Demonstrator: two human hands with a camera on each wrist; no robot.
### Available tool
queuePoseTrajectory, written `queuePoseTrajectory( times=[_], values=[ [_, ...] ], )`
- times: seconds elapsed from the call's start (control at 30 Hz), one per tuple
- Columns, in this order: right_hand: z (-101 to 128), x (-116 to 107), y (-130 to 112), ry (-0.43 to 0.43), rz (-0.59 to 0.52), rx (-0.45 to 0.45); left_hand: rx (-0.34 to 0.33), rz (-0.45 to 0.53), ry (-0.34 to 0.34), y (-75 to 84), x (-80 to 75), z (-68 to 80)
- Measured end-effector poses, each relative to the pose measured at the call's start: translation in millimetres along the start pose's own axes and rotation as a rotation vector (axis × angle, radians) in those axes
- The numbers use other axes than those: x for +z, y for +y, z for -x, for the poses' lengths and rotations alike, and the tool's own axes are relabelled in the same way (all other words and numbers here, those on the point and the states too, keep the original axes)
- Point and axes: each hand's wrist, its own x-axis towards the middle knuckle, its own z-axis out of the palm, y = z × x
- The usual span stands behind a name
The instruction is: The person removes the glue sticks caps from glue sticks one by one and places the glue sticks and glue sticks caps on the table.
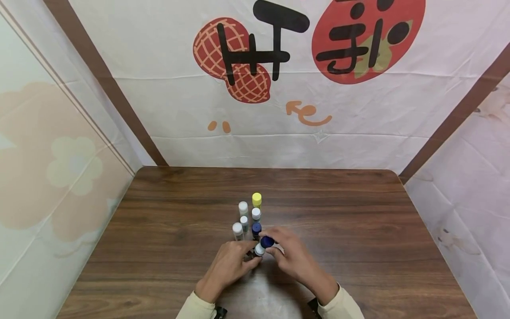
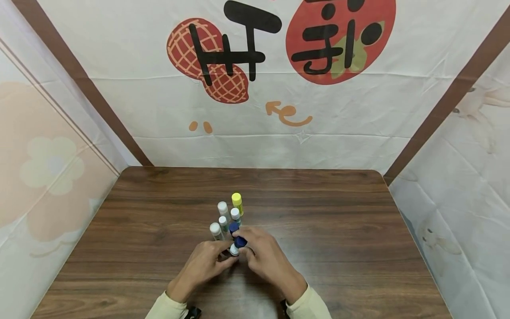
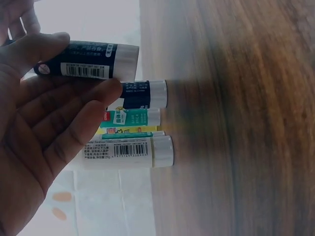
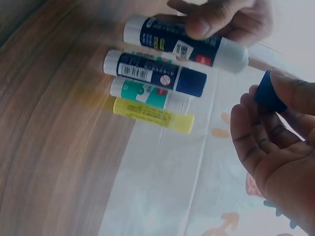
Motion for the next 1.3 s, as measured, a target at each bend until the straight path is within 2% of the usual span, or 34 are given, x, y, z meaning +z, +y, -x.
queuePoseTrajectory(
  times=[0.2, 0.4, 0.6, 0.93, 1.07, 1.2, 1.3],
  values=[
    [1.7, -5.4, 2.3, 0.028, 0.006, 0.095, -0.031, 0.029, 0.026, -0.4, 1.9, 1.9],
    [3.4, -5.2, 11.9, 0.1, 0.074, 0.15, -0.061, -0.011, 0.058, -0.5, 4.2, 1.1],
    [4.7, -4.6, 22.5, 0.157, 0.146, 0.194, -0.1, -0.024, 0.04, -0.9, 5.6, -0.8],
    [10.0, 6.7, 44.7, 0.045, 0.202, 0.195, -0.105, -0.029, 0.066, -4.4, 14.2, -0.3],
    [11.7, 13.4, 50.9, -0.023, 0.2, 0.249, -0.116, -0.02, 0.061, -5.3, 15.9, -0.6],
    [12.6, 18.0, 53.8, -0.043, 0.194, 0.294, -0.126, -0.007, 0.055, -5.3, 16.5, -0.8],
    [13.6, 20.7, 56.1, -0.052, 0.23, 0.299, -0.125, -0.008, 0.056, -5.6, 17.5, -0.2]
  ],
)
